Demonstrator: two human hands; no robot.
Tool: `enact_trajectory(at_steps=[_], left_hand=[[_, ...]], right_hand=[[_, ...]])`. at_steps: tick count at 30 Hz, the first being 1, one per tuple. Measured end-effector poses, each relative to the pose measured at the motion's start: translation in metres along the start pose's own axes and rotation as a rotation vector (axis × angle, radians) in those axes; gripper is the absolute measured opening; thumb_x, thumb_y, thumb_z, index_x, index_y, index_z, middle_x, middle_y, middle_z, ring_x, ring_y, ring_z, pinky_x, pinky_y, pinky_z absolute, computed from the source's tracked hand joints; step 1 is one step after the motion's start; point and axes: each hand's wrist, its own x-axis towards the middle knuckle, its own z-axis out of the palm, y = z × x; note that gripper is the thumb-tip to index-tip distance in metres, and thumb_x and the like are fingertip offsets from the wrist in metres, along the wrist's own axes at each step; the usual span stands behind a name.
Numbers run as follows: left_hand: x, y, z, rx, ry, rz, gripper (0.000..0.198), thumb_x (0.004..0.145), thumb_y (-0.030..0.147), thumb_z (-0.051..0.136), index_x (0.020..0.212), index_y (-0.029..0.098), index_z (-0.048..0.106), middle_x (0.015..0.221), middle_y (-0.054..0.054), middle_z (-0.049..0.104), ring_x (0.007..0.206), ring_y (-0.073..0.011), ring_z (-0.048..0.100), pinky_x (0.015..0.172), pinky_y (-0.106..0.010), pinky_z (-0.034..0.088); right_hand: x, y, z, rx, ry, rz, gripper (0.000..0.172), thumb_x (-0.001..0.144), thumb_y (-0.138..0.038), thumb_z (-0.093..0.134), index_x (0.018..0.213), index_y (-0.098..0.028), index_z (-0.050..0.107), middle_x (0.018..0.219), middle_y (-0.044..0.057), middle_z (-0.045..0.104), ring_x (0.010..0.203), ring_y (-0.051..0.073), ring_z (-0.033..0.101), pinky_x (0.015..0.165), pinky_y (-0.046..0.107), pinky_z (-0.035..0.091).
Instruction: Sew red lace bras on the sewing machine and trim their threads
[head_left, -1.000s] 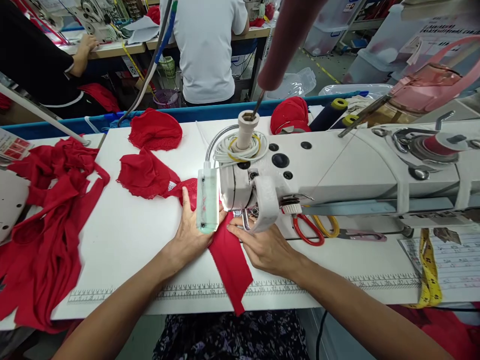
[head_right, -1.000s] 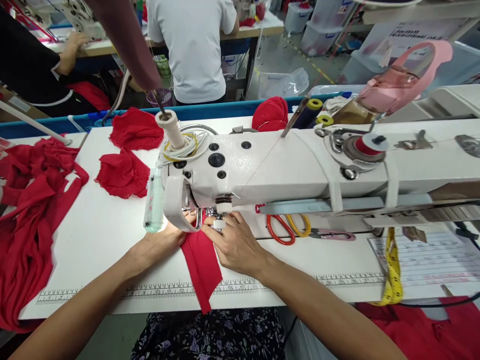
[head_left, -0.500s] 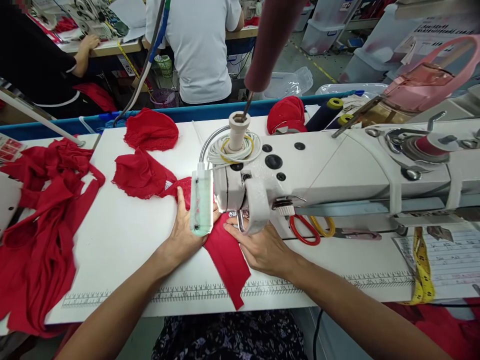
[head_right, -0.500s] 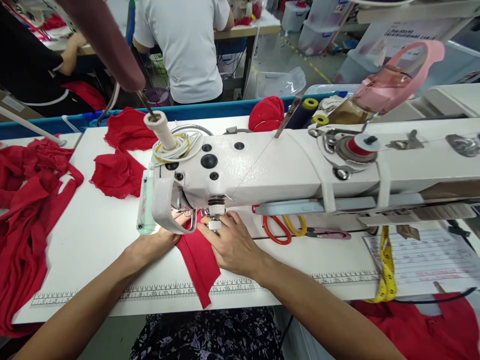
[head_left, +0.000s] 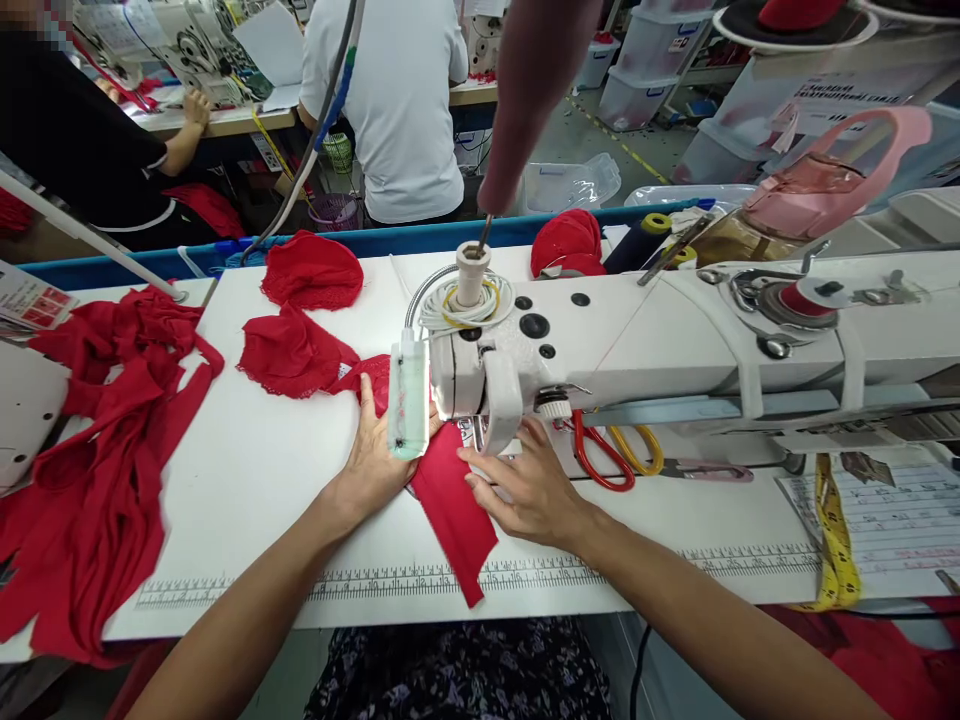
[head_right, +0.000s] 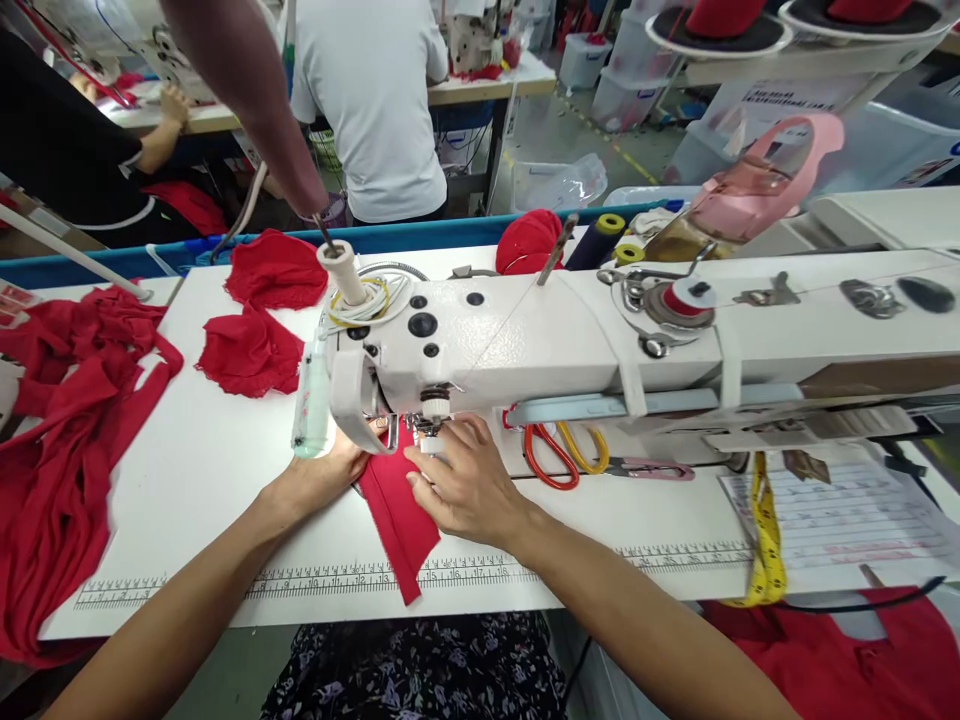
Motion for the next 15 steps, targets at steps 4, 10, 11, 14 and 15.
enact_trajectory(at_steps=[4, 10, 11, 14, 15], left_hand=[[0.000, -0.002, 0.002, 0.050, 0.022, 0.030, 0.028, 0.091, 0.009, 0.047, 0.102, 0.022, 0.070, 0.096, -0.007, 0.070, 0.091, -0.0233, 0.062, 0.099, -0.062, 0.046], [0.000, -0.004, 0.003, 0.086, 0.007, 0.070, 0.036, 0.090, 0.005, 0.047, 0.108, 0.025, 0.069, 0.095, -0.005, 0.071, 0.093, -0.0232, 0.061, 0.104, -0.066, 0.040], [-0.001, -0.004, 0.004, 0.089, 0.006, 0.071, 0.037, 0.090, 0.004, 0.047, 0.111, 0.025, 0.069, 0.098, -0.005, 0.071, 0.095, -0.0234, 0.061, 0.104, -0.066, 0.039], [-0.004, -0.003, 0.004, 0.089, 0.013, 0.079, 0.044, 0.089, 0.003, 0.047, 0.120, 0.027, 0.065, 0.109, -0.005, 0.071, 0.103, -0.0242, 0.061, 0.106, -0.066, 0.039], [-0.004, -0.002, 0.004, 0.086, 0.019, 0.081, 0.046, 0.088, 0.002, 0.046, 0.122, 0.027, 0.064, 0.112, -0.005, 0.070, 0.106, -0.0243, 0.061, 0.107, -0.065, 0.039]], right_hand=[[0.003, 0.011, -0.002, -0.005, 0.142, 0.110, 0.015, 0.090, -0.013, 0.050, 0.084, -0.018, 0.063, 0.083, 0.007, 0.061, 0.079, 0.020, 0.052, 0.076, 0.037, 0.039], [0.005, 0.016, -0.004, -0.047, 0.137, 0.161, 0.019, 0.087, -0.005, 0.044, 0.088, -0.020, 0.056, 0.085, 0.005, 0.061, 0.081, 0.021, 0.053, 0.076, 0.036, 0.037], [0.005, 0.016, -0.004, -0.037, 0.142, 0.155, 0.019, 0.087, -0.006, 0.044, 0.089, -0.020, 0.056, 0.087, 0.005, 0.062, 0.082, 0.021, 0.053, 0.077, 0.037, 0.038], [0.004, 0.017, -0.002, -0.019, 0.174, 0.113, 0.015, 0.088, -0.008, 0.046, 0.090, -0.021, 0.055, 0.091, 0.006, 0.062, 0.085, 0.021, 0.054, 0.079, 0.037, 0.038], [0.004, 0.017, -0.001, -0.016, 0.186, 0.098, 0.014, 0.088, -0.009, 0.047, 0.089, -0.020, 0.055, 0.091, 0.006, 0.062, 0.085, 0.021, 0.054, 0.080, 0.038, 0.038]])
